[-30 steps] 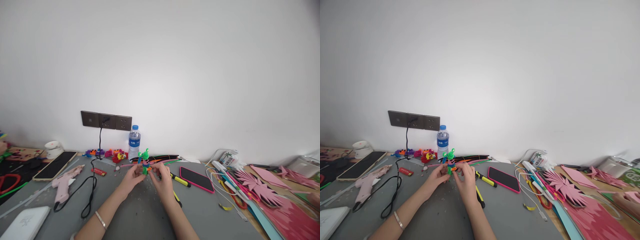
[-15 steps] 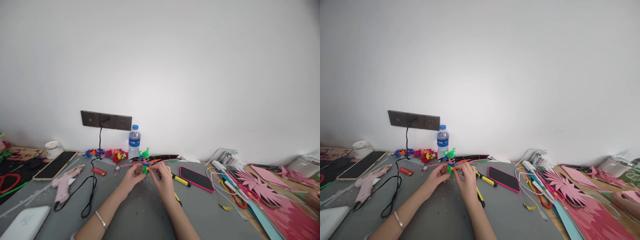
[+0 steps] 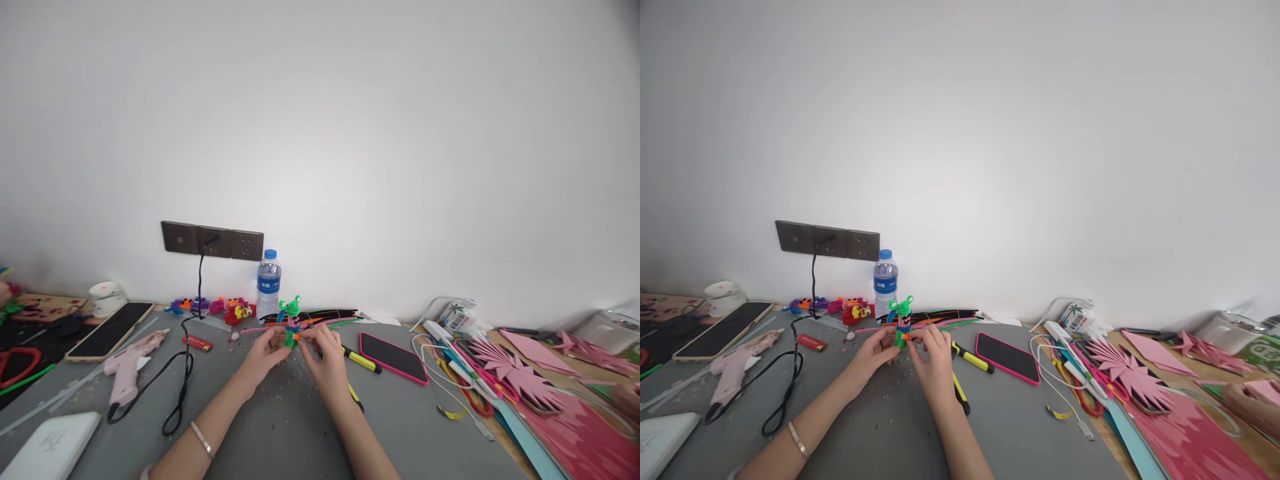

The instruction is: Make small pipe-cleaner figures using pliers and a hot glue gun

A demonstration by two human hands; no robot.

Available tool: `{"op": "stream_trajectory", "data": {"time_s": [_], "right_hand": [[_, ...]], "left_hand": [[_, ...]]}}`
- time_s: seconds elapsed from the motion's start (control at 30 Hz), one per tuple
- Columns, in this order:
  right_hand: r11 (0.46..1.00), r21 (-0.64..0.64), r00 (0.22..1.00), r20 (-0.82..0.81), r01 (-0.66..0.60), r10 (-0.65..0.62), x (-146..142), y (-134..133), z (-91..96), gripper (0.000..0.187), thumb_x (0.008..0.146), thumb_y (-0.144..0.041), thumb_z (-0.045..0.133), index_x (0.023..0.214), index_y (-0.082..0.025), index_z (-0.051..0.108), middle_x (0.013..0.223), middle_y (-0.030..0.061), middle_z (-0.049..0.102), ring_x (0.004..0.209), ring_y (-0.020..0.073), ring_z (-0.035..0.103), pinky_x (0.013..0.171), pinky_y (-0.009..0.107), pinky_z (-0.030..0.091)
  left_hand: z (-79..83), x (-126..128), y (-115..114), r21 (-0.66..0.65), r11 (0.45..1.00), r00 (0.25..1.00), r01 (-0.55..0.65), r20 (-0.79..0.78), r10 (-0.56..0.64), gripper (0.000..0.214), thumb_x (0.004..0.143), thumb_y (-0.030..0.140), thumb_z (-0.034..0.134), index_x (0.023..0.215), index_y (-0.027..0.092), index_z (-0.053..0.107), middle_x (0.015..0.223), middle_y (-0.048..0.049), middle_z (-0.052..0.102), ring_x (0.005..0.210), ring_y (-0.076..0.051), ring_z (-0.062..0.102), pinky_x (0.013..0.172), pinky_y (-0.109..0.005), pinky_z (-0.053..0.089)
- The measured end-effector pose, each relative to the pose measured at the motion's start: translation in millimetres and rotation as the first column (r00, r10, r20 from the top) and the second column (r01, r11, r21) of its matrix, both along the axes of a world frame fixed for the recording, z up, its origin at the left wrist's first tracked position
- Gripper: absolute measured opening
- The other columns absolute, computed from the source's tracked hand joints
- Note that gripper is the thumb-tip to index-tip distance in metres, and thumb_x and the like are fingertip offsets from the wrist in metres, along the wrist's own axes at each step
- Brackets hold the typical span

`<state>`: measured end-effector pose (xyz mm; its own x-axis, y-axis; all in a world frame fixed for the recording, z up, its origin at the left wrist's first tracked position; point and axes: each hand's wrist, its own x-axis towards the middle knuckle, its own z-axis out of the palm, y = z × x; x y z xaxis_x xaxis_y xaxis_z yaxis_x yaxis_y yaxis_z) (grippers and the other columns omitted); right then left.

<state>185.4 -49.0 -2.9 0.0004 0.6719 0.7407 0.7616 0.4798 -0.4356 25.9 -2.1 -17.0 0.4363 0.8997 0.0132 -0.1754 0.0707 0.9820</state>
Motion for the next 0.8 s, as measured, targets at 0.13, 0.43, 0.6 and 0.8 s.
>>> {"op": "stream_trajectory", "data": {"time_s": [0.13, 0.43, 0.6, 0.8], "right_hand": [[0.999, -0.030, 1.000, 0.013, -0.017, 0.017, 0.4, -0.4, -0.2, 0.014, 0.089, -0.019, 0.057, 0.103, -0.022, 0.057, 0.076, -0.0013, 0.055, 0.062, 0.0149, 0.048, 0.071, 0.031, 0.036], [1.000, -0.025, 1.000, 0.011, -0.007, 0.007, 0.7, -0.3, -0.4, 0.012, 0.091, -0.019, 0.055, 0.102, -0.023, 0.058, 0.075, -0.0010, 0.055, 0.061, 0.0152, 0.049, 0.069, 0.031, 0.036], [1.000, -0.005, 1.000, 0.013, 0.007, -0.007, -1.1, -0.3, -0.8, 0.007, 0.090, -0.019, 0.055, 0.096, -0.022, 0.058, 0.074, -0.0014, 0.055, 0.061, 0.0149, 0.048, 0.069, 0.030, 0.035], [0.999, 0.022, 1.000, -0.011, 0.029, -0.028, -1.3, -0.4, -1.1, 0.004, 0.091, -0.020, 0.055, 0.093, -0.022, 0.057, 0.073, -0.0019, 0.055, 0.060, 0.0142, 0.047, 0.068, 0.030, 0.034]], "left_hand": [[-1.5, -0.5, 1.7, 0.021, 1.000, 1.000, 0.011, 0.021, -0.012, 0.047, 0.070, 0.045, 0.075, 0.106, 0.018, 0.062, 0.087, -0.0026, 0.065, 0.065, -0.012, 0.052, 0.056, -0.023, 0.035], [1.5, 0.0, -0.2, 0.017, 1.000, 1.000, 0.008, 0.013, -0.008, 0.048, 0.068, 0.044, 0.076, 0.107, 0.018, 0.063, 0.087, -0.0031, 0.066, 0.066, -0.013, 0.053, 0.057, -0.023, 0.035], [4.2, -0.5, -2.0, 0.009, 1.000, 1.000, 0.011, -0.017, -0.011, 0.045, 0.068, 0.042, 0.076, 0.104, 0.020, 0.063, 0.088, -0.0019, 0.065, 0.068, -0.013, 0.053, 0.058, -0.024, 0.035], [2.4, -0.3, -0.5, 0.023, 1.000, 1.000, 0.017, -0.011, -0.016, 0.046, 0.068, 0.044, 0.076, 0.104, 0.019, 0.062, 0.087, -0.0019, 0.064, 0.067, -0.013, 0.053, 0.058, -0.024, 0.035]]}}
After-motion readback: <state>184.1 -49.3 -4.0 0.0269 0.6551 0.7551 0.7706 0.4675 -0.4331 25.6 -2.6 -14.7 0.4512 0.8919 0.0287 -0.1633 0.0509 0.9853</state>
